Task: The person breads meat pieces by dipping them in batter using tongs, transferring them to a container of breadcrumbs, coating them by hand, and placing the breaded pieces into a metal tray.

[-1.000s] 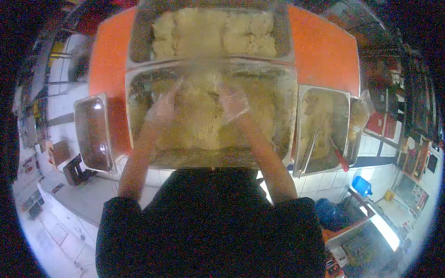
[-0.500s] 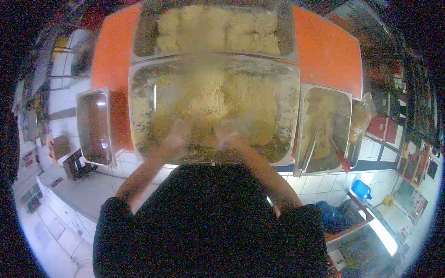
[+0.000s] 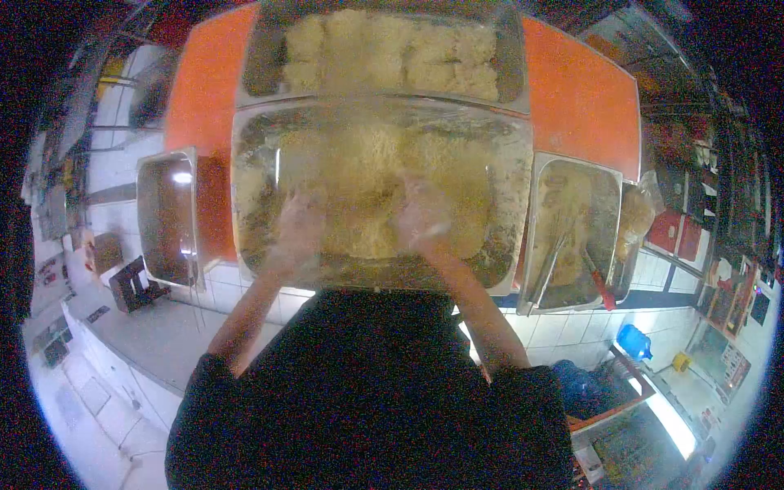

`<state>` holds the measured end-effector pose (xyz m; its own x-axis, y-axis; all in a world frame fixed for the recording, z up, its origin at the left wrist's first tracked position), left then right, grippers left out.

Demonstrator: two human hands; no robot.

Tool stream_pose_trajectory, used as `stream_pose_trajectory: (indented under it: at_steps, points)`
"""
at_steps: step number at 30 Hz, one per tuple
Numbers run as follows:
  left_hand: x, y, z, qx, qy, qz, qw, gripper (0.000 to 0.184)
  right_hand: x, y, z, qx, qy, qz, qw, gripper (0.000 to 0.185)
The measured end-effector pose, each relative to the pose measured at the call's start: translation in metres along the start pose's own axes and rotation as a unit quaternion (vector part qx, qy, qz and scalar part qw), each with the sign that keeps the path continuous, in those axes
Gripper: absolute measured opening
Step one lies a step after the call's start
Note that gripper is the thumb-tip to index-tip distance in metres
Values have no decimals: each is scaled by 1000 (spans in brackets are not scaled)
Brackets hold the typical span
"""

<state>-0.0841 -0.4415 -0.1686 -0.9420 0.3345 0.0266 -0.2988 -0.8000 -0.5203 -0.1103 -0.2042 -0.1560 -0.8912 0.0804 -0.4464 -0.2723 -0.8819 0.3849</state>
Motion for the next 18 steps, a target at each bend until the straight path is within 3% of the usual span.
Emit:
stream_pose_trajectory:
  at_steps: [1, 3, 4, 6, 7, 9, 10, 11, 13, 15, 17, 18]
  points:
    - [11, -17, 14, 118, -18, -63, 991, 54, 4, 4, -7, 0, 1, 0, 1000, 37]
    - [34, -34, 11, -123, 17, 56, 991, 55, 20, 22, -16, -64, -147, 128, 979, 41]
    - [44, -40, 6, -199, 25, 98, 975, 55, 32, 26, -24, -65, -150, 128, 978, 41]
    - [57, -40, -29, 91, 161, -65, 981, 55, 45, 32, -44, -97, -119, 207, 966, 54]
    - [54, -32, -44, 91, 159, -65, 981, 55, 43, 25, -53, -98, -120, 208, 966, 54]
    - [53, -31, -63, 193, 98, -217, 952, 52, 29, 13, -58, -169, -248, 233, 925, 54]
    - [57, -37, -49, 194, 95, -216, 952, 52, 28, 15, -48, -170, -250, 236, 924, 54]
    - [59, -40, -32, 135, 70, -179, 972, 51, 35, 7, -41, -102, -122, 122, 980, 48]
    - [66, -41, -6, 55, 20, -108, 992, 50, 49, 1, -29, -25, 4, -6, 1000, 43]
    - [75, 9, -49, 103, 5, -50, 993, 49, 71, 2, -10, -35, -103, -50, 993, 42]
    - [79, 65, -116, 154, 1, -44, 987, 48, 99, 7, -12, 3, -59, -84, 995, 41]
    - [86, 62, -112, 108, 0, -60, 992, 48, 107, 8, -15, 42, -17, -112, 993, 41]
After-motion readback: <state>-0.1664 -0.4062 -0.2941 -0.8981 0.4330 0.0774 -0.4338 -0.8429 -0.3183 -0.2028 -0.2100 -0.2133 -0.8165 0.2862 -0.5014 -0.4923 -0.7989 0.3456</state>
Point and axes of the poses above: each hand's wrist, its own x-axis towards the middle knuckle, its own z-axis out of the back of the hand, y = z × x, the point moved 4 cm from there along x, towards the middle knuckle, and after that the axes turned 14 degrees about -z, right-handed, at the moved point
